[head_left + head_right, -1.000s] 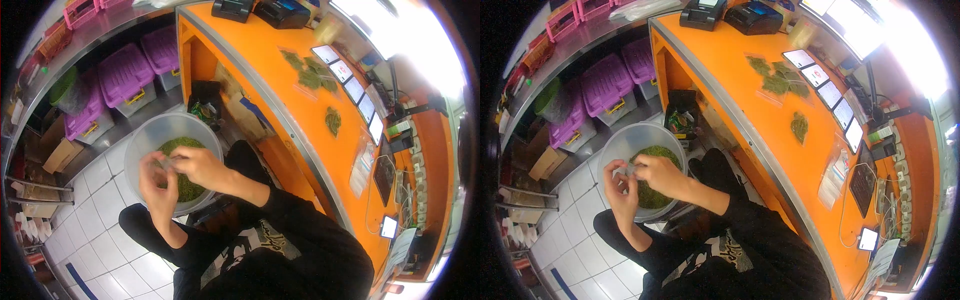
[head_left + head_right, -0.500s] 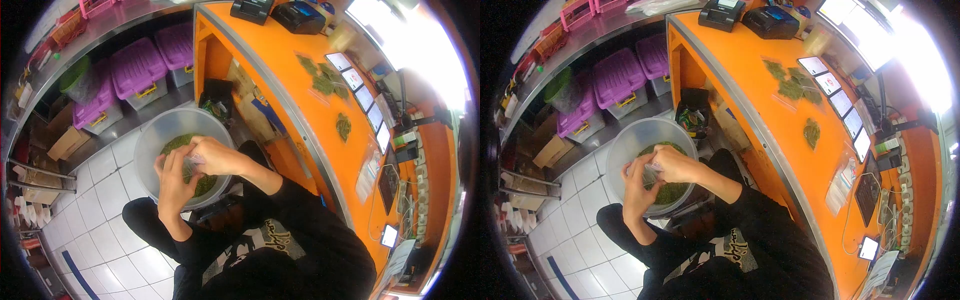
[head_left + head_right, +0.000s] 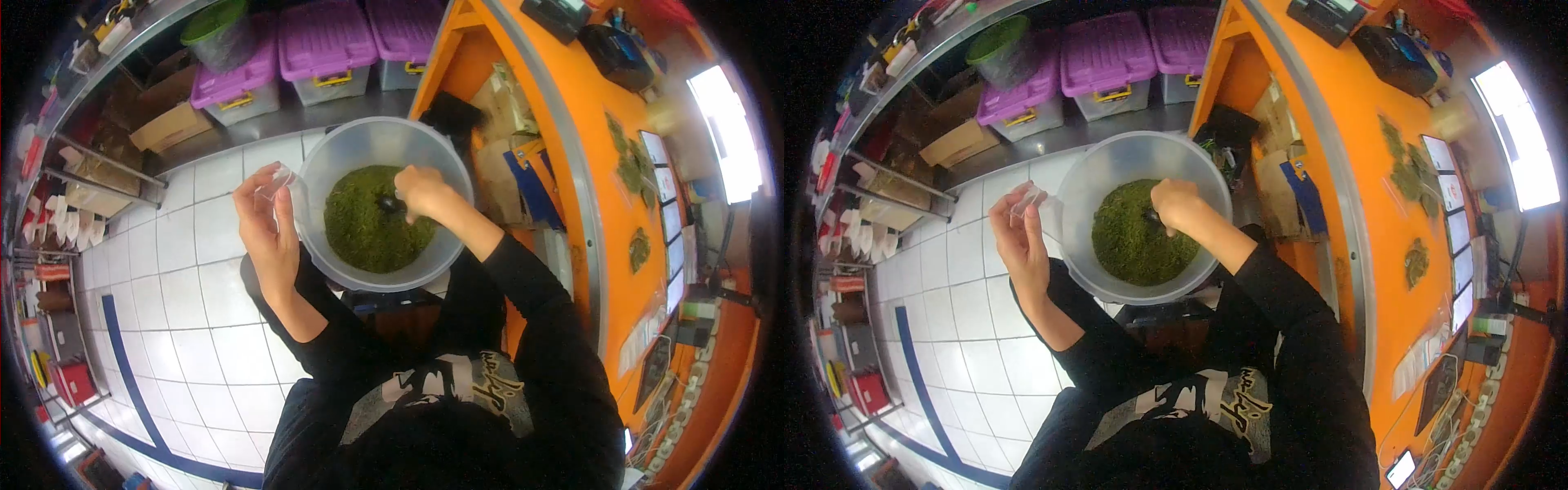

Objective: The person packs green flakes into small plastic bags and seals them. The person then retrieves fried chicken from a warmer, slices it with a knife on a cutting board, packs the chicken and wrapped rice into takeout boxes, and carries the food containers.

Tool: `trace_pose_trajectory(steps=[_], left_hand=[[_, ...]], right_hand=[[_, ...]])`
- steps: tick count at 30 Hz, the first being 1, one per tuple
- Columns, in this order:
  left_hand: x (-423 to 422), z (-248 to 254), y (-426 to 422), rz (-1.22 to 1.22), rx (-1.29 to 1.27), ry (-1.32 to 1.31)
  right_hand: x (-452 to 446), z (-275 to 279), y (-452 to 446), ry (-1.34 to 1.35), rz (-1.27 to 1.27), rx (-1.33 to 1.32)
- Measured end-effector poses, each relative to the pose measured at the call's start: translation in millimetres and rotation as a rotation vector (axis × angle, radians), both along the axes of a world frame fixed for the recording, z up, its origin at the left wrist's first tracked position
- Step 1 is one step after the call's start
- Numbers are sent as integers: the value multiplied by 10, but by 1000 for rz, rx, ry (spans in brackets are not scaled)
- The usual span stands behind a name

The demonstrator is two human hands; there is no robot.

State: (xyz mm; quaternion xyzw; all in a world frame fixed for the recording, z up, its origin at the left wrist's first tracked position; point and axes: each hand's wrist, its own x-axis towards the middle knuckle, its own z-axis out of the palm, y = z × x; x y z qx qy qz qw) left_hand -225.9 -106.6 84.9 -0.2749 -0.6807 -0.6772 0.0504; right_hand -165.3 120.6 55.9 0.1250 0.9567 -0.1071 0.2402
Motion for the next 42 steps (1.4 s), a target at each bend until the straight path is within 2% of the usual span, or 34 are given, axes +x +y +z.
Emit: trace_pose_trajectory(steps=[2,3,5,7,9,11,14,16,21,24,27,29,30,32,34,36,38,42], left_hand=[[-47,-48,-50,46,8,42],[-65,-70,-54,51,-1,38],[-105,-106,-45,30,85,108],[-115,-139,-83,45,66,81],[-111,-137,-124,63,51,57],[-64,-30,-130,78,141,-79],[-77,-46,-173,113,110,-103],[-90,-68,-196,120,81,-101],[-121,-123,-194,112,59,-50],[-96,-80,-167,97,40,-28],[-91,-61,-159,80,-6,4],[-110,-76,-155,83,-39,87],[-114,-72,-146,83,-38,89],[-114,-60,-113,94,-9,61],[-102,-51,-91,99,-2,57],[-104,-56,-71,101,3,58],[-109,-66,-55,127,-93,196],[-30,-4,29,103,-171,196]], right_hand=[[-82,-114,-169,-335,102,153],[-4,-163,-243,-236,113,190],[48,-371,-270,-183,156,195],[90,-477,-253,-134,199,204],[67,-462,-230,-26,235,273],[-14,-317,-216,9,236,309],[-118,-101,-177,76,262,369],[-178,-32,-151,223,368,477],[-279,-246,-251,198,543,508],[-164,-560,-398,107,784,400],[-223,-656,-318,25,734,374],[-274,-624,-40,271,523,66],[-253,-564,37,271,523,68],[-228,-70,92,252,348,-27],[-102,172,165,316,247,-40],[11,373,210,384,143,-54],[113,515,244,442,56,-115],[218,701,341,453,-86,-120]])
